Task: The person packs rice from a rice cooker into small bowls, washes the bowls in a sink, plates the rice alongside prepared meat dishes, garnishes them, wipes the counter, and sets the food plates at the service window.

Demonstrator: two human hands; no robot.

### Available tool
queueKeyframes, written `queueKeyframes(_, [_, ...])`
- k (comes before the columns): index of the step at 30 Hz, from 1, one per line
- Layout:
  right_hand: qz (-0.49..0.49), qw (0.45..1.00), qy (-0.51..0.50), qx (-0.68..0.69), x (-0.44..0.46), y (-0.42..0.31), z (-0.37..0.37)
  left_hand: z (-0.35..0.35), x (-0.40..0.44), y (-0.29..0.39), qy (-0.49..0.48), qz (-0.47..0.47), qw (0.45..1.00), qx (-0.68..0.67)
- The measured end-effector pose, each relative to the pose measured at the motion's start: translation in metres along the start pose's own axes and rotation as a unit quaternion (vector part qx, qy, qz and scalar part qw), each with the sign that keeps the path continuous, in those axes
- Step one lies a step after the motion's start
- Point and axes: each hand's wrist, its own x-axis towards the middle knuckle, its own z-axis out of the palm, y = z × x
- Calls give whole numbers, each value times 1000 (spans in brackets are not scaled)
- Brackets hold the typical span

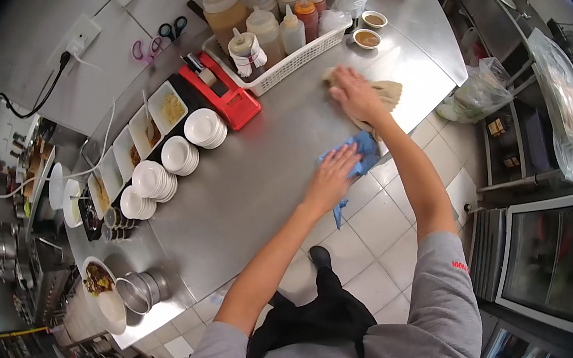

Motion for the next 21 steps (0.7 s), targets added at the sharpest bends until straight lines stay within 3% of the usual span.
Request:
queueKeyframes(3, [-155,984,-79,45,0,-60,4,0,-8,14,-30,61,996,-66])
queueKeyframes(5, [-246,963,-72,84,-23,-89,7,4,-25,30,-145,10,971,-190])
queueKeyframes(7, [-270,944,-123,142,-60,-112,-5,-16,-65,60,-106,-35,951,-288])
queueKeyframes(9, [-303,932,-122,157,-104,-120,-6,-38,-111,73,-94,-143,907,-386])
queueKeyframes(11, [-132,918,-121,353,-140,-129,-11,-57,-158,69,5,-254,865,-431])
queueKeyframes(13, [72,892,-73,440,-153,-139,-28,-88,-185,58,152,-371,824,-400])
queueKeyframes(14, [118,901,-50,414,-148,-140,-38,-112,-182,55,195,-394,824,-357])
queueKeyframes(15, [192,866,-31,461,-141,-145,-51,-139,-178,51,236,-418,819,-313])
queueKeyframes(17, [169,880,44,441,-126,-146,-68,-158,-163,34,286,-409,820,-279])
queueKeyframes(18, [171,874,77,448,-121,-141,-73,-157,-156,17,274,-372,876,-139])
queueKeyframes(19, [213,847,81,480,-118,-144,-89,-152,-151,6,248,-329,911,3])
queueKeyframes(21, [322,749,157,557,-121,-144,-108,-146,-134,21,239,-300,919,89])
